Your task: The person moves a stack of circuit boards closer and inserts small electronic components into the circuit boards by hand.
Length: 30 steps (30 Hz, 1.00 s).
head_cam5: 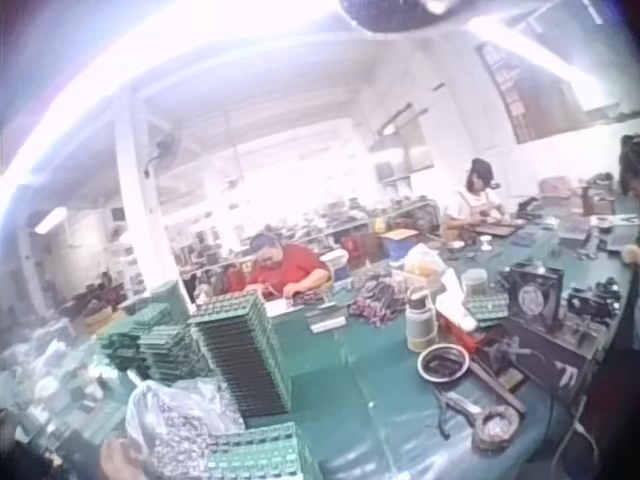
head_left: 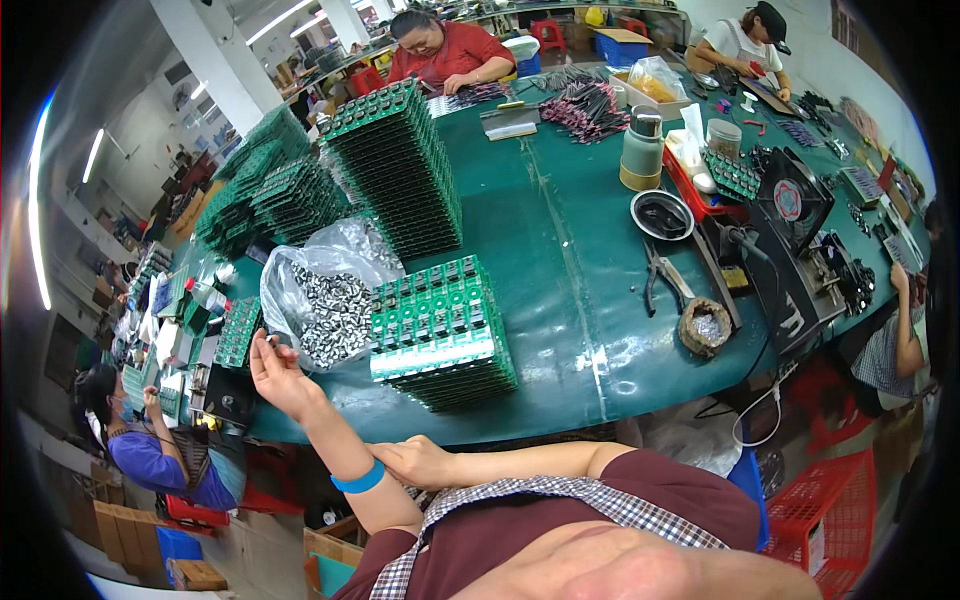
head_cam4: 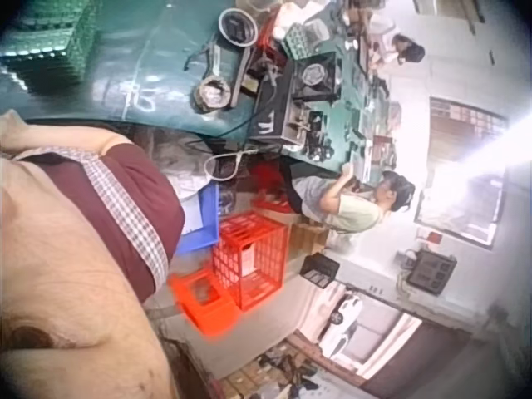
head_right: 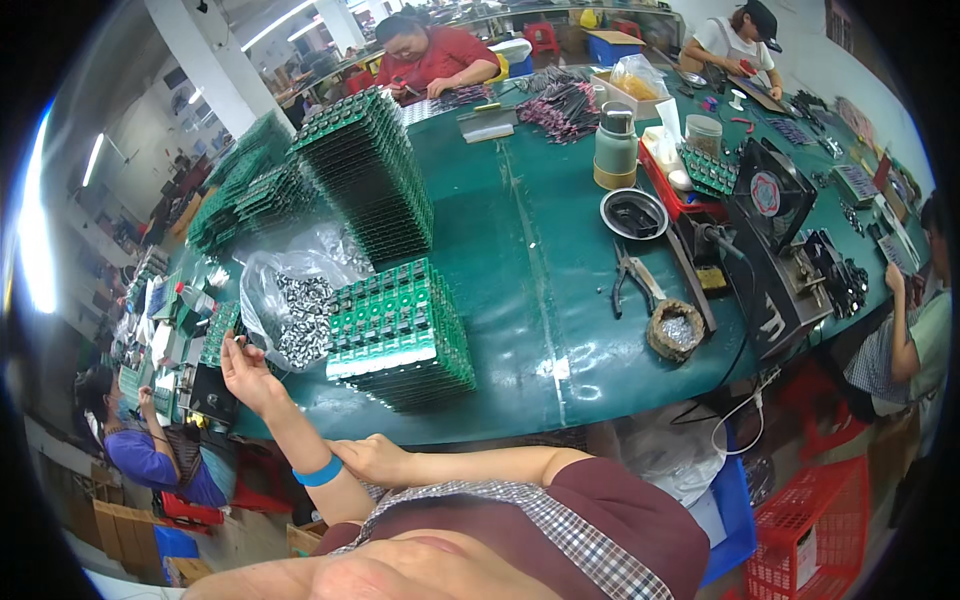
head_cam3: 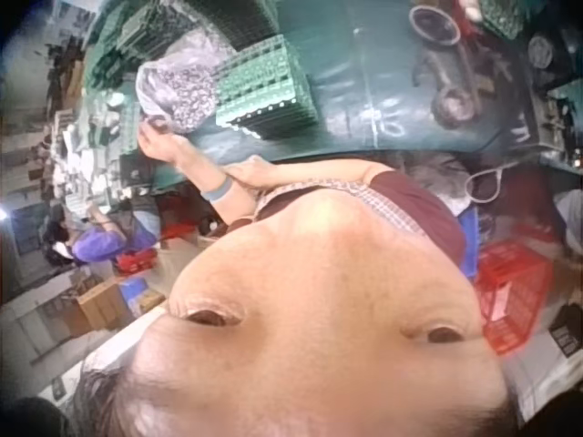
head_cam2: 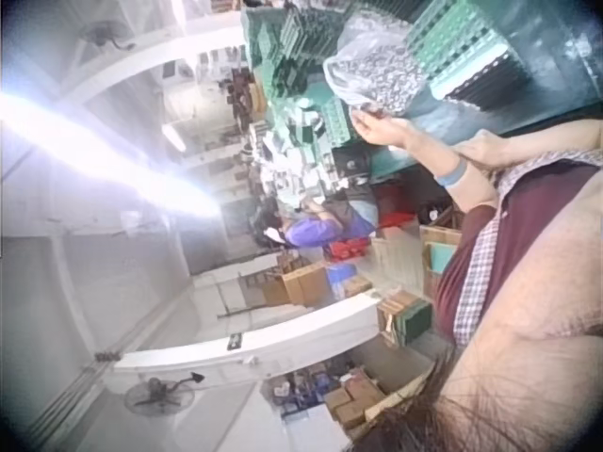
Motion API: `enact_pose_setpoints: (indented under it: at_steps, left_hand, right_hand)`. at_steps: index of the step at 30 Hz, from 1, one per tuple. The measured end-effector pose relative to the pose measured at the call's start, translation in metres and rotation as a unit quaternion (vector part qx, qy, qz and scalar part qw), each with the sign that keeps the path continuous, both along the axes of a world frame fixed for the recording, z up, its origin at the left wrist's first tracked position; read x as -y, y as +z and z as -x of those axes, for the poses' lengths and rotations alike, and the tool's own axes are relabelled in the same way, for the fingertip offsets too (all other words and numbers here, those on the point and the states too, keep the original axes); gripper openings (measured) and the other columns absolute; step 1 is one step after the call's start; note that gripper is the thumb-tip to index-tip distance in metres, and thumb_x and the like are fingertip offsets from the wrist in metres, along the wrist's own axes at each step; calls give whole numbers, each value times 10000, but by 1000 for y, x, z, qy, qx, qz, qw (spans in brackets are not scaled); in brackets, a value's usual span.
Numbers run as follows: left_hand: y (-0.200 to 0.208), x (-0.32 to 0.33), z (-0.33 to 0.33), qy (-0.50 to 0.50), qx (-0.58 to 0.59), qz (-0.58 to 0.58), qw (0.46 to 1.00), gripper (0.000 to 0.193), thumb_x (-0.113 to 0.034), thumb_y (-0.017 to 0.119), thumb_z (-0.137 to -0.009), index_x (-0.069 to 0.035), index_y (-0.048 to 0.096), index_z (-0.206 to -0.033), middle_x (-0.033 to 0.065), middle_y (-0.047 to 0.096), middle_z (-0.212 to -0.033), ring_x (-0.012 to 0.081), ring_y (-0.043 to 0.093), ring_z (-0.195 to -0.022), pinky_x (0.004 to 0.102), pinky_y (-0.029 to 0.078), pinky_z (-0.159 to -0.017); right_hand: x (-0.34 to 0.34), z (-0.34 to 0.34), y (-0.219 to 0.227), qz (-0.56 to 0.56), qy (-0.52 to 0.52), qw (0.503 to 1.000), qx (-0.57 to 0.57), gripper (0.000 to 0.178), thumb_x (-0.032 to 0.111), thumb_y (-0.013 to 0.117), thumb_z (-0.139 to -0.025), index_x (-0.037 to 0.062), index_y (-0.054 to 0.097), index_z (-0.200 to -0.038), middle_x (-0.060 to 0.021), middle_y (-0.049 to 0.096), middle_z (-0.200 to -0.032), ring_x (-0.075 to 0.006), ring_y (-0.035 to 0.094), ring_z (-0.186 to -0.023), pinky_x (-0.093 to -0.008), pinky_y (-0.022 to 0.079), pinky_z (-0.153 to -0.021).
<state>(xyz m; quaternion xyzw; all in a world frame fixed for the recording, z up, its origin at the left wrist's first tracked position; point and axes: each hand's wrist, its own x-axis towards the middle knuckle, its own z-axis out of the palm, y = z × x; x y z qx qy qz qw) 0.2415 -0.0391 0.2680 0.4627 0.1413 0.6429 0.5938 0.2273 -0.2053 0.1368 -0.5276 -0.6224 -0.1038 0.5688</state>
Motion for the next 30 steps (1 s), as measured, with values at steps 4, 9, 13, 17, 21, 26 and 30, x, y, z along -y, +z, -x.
enact_pose_setpoints:
  at_steps: [4,9,13,17,21,26,30]
  left_hand:
    - [2,17,12,32,-11,-11,999,217,-120,544,-936,-2,589,-1112,47,596,-891,62,493,-602,199,422,-535]
    - [2,30,26,58,-3,1,998,218,-129,556,-931,-8,597,-1107,41,596,-872,63,485,-599,197,413,-526]
    - [17,43,17,54,29,-27,998,229,-127,558,-931,9,589,-1111,53,591,-889,66,481,-600,200,403,-519]
    - [14,46,8,61,-16,-68,996,221,-136,543,-941,18,586,-1094,46,589,-867,57,466,-583,191,380,-506]
    - [4,31,10,258,-149,-143,944,209,-134,554,-934,30,628,-1041,37,604,-813,47,427,-575,193,351,-501]
    - [-2,-25,4,215,-94,-67,970,218,-122,562,-920,35,619,-1059,49,616,-839,46,433,-544,188,353,-473]
    - [-10,-37,-12,172,-129,-85,973,192,-128,560,-924,25,638,-1010,28,610,-798,39,430,-557,185,340,-480]
  right_hand:
    - [11,-2,-6,-11,56,998,-12,470,110,575,-788,0,486,-1236,-106,658,-919,-215,667,-707,-323,518,-522]
    - [24,1,-4,7,124,991,-58,444,148,561,-827,19,482,-1245,-126,652,-889,-262,660,-739,-357,523,-562]
    - [6,0,5,87,151,972,-157,322,216,576,-830,51,520,-1100,-193,635,-901,-383,617,-802,-449,494,-636]
    - [-11,0,15,101,113,954,-257,199,187,558,-837,47,525,-975,-189,626,-862,-404,600,-817,-451,478,-659]
    - [-16,2,26,22,82,946,-312,156,127,581,-798,42,531,-918,-166,619,-829,-376,609,-794,-434,477,-659]
    - [-25,1,33,-62,-24,995,-81,224,46,621,-683,75,548,-892,-68,604,-810,-284,594,-790,-393,453,-667]
    - [-28,-5,47,62,44,994,-82,303,20,603,-656,61,531,-947,-93,589,-801,-289,562,-848,-387,438,-714]
